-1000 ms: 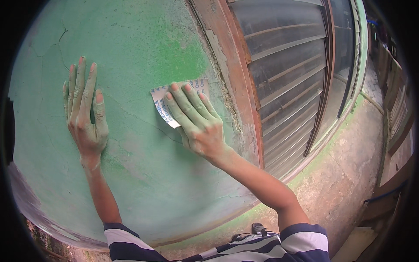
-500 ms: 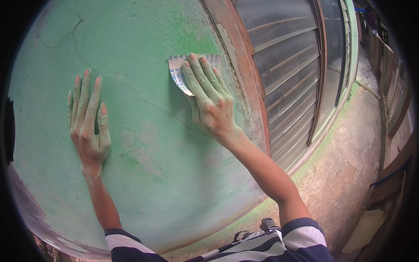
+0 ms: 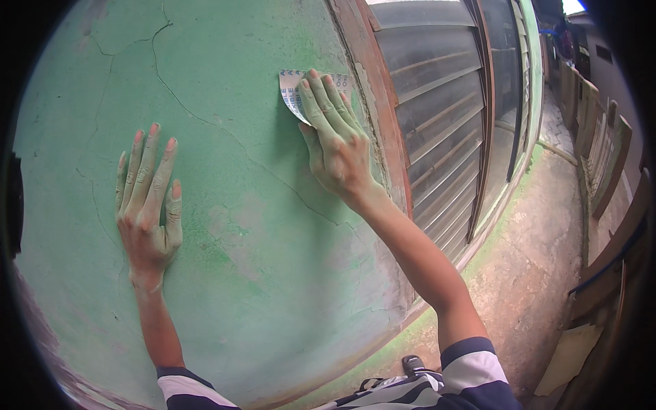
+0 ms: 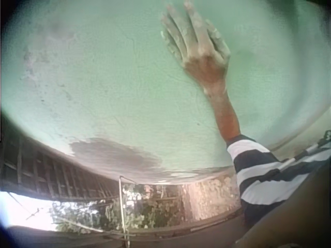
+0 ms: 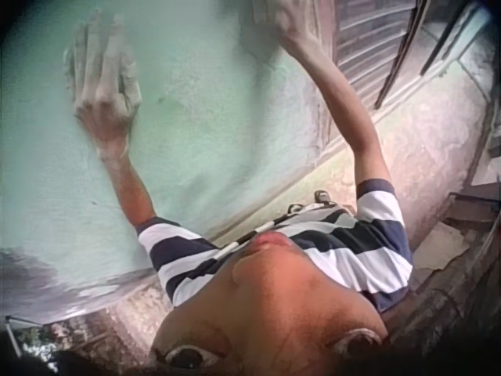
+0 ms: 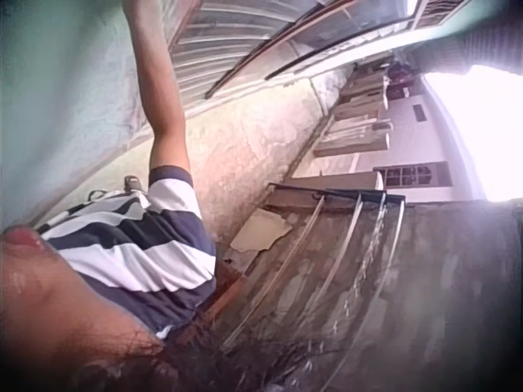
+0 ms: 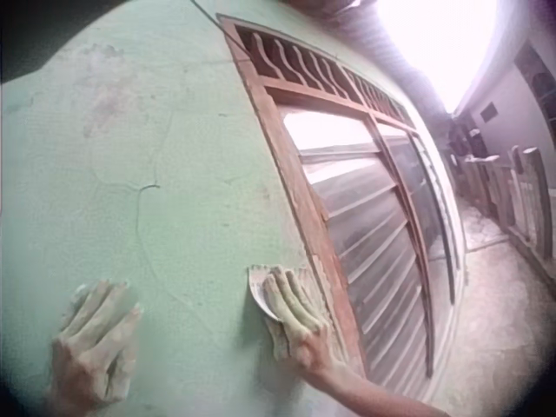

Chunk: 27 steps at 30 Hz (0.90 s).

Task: The person uses a piece of sandpaper to sand a green exterior wall, moving the sandpaper in circular and linear motions while resting one hand on the wall for stability.

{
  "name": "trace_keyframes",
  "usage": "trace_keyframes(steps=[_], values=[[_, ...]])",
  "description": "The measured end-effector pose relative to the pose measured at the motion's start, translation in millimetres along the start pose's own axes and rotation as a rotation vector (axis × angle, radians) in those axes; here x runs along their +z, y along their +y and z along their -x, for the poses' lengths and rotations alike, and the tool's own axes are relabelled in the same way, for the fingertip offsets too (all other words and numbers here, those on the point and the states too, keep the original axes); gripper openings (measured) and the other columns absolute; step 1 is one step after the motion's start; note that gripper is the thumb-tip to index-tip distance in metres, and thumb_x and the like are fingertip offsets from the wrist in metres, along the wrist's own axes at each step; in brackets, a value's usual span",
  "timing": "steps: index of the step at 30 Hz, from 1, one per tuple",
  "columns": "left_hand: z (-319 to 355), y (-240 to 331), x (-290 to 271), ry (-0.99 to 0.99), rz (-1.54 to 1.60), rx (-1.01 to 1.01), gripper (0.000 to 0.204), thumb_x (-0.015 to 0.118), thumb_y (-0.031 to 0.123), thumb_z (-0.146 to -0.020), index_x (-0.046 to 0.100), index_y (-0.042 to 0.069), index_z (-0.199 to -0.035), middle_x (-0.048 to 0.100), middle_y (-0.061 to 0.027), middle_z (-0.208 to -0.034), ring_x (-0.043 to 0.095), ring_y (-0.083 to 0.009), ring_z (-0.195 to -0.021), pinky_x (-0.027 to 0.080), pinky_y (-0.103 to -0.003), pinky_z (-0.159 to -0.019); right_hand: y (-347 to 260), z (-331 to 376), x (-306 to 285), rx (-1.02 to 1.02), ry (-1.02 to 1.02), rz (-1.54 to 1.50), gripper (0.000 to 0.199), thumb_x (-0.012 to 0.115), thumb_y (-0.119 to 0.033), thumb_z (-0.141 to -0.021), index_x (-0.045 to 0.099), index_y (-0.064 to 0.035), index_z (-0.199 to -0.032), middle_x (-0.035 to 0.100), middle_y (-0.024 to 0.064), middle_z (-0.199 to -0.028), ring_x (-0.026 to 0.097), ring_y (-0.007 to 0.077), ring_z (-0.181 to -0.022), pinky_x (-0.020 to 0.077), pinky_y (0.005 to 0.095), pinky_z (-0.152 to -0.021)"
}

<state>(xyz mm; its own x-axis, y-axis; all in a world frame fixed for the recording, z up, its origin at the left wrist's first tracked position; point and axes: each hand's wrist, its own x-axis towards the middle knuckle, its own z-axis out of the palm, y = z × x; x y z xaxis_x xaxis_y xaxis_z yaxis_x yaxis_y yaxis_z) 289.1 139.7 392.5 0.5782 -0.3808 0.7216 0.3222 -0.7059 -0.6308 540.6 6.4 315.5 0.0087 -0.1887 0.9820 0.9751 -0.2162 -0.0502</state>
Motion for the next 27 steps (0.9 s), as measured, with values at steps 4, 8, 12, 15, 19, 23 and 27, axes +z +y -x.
trace_keyframes(steps=[4, 8, 12, 15, 19, 23, 27], values=[[7.7, 3.7, -0.5, -0.041, 0.031, 0.011, 0.044, 0.05, 0.017, -0.095, 0.054, 0.017, -0.138, 0.047, -0.0047, -0.147, 0.038, -0.0267, -0.14, 0.027, -0.048, -0.117, 16.1, -57.0, 9.0, -0.06, 0.023, -0.043, 0.044, 0.053, -0.011, -0.094, 0.05, -0.0027, -0.137, 0.046, 0.0162, -0.145, 0.041, 0.0346, -0.136, 0.034, 0.0447, -0.112], [10.7, 1.7, -2.5, -0.049, 0.065, 0.006, 0.044, 0.05, 0.016, -0.094, 0.054, 0.017, -0.138, 0.046, -0.0054, -0.147, 0.038, -0.0271, -0.14, 0.026, -0.048, -0.117, 0.6, -103.6, 8.9, 0.078, -0.016, -0.083, 0.042, 0.05, -0.014, -0.097, 0.049, -0.0013, -0.138, 0.043, 0.0142, -0.147, 0.037, 0.0328, -0.139, 0.0314, 0.0412, -0.113], [19.4, 0.1, -0.6, -0.081, 0.051, 0.012, 0.044, 0.05, 0.016, -0.094, 0.054, 0.016, -0.138, 0.046, -0.0058, -0.148, 0.038, -0.0272, -0.14, 0.026, -0.048, -0.117, 4.7, -50.6, 18.0, -0.031, 0.07, -0.072, 0.044, 0.052, -0.01, -0.095, 0.05, -0.0032, -0.138, 0.045, 0.0161, -0.145, 0.039, 0.0344, -0.137, 0.0325, 0.0449, -0.113], [27.3, -2.6, -3.2, -0.099, 0.036, 0.015, 0.045, 0.051, 0.015, -0.093, 0.054, 0.016, -0.137, 0.046, -0.006, -0.148, 0.038, -0.0273, -0.14, 0.026, -0.048, -0.117, -13.5, 59.6, 0.2, 0.057, -0.06, -0.063, 0.052, 0.055, -0.005, -0.087, 0.049, -0.0011, -0.139, 0.044, 0.0191, -0.146, 0.038, 0.0362, -0.138, 0.0297, 0.0454, -0.115], [29.5, -3.0, -5.9, -0.092, 0.012, 0.03, 0.044, 0.053, 0.019, -0.093, 0.055, 0.018, -0.137, 0.046, -0.0039, -0.148, 0.038, -0.0251, -0.14, 0.027, -0.046, -0.117, -6.9, 32.2, -0.2, 0.07, -0.044, -0.05, 0.048, 0.053, -0.009, -0.092, 0.049, -0.0037, -0.139, 0.046, 0.017, -0.145, 0.037, 0.0351, -0.138, 0.0306, 0.0448, -0.114], [32.9, -1.3, -0.7, -0.11, 0.03, 0.024, 0.045, 0.053, 0.016, -0.092, 0.055, 0.016, -0.137, 0.046, -0.0058, -0.148, 0.037, -0.0272, -0.14, 0.026, -0.048, -0.117, -4.3, -64.3, 7.7, 0.078, -0.017, -0.075, 0.045, 0.051, -0.013, -0.096, 0.048, -0.0057, -0.14, 0.045, 0.0147, -0.146, 0.036, 0.0345, -0.139, 0.0315, 0.045, -0.113], [30.7, 0.5, -3.7, -0.116, 0.022, 0.019, 0.045, 0.053, 0.016, -0.092, 0.055, 0.017, -0.137, 0.046, -0.0057, -0.148, 0.037, -0.0267, -0.14, 0.026, -0.047, -0.117, -0.6, -31.8, 15.1, 0.065, 0.032, -0.073, 0.046, 0.051, -0.011, -0.095, 0.048, -0.0033, -0.14, 0.044, 0.017, -0.146, 0.036, 0.0362, -0.139, 0.0306, 0.0463, -0.113]])
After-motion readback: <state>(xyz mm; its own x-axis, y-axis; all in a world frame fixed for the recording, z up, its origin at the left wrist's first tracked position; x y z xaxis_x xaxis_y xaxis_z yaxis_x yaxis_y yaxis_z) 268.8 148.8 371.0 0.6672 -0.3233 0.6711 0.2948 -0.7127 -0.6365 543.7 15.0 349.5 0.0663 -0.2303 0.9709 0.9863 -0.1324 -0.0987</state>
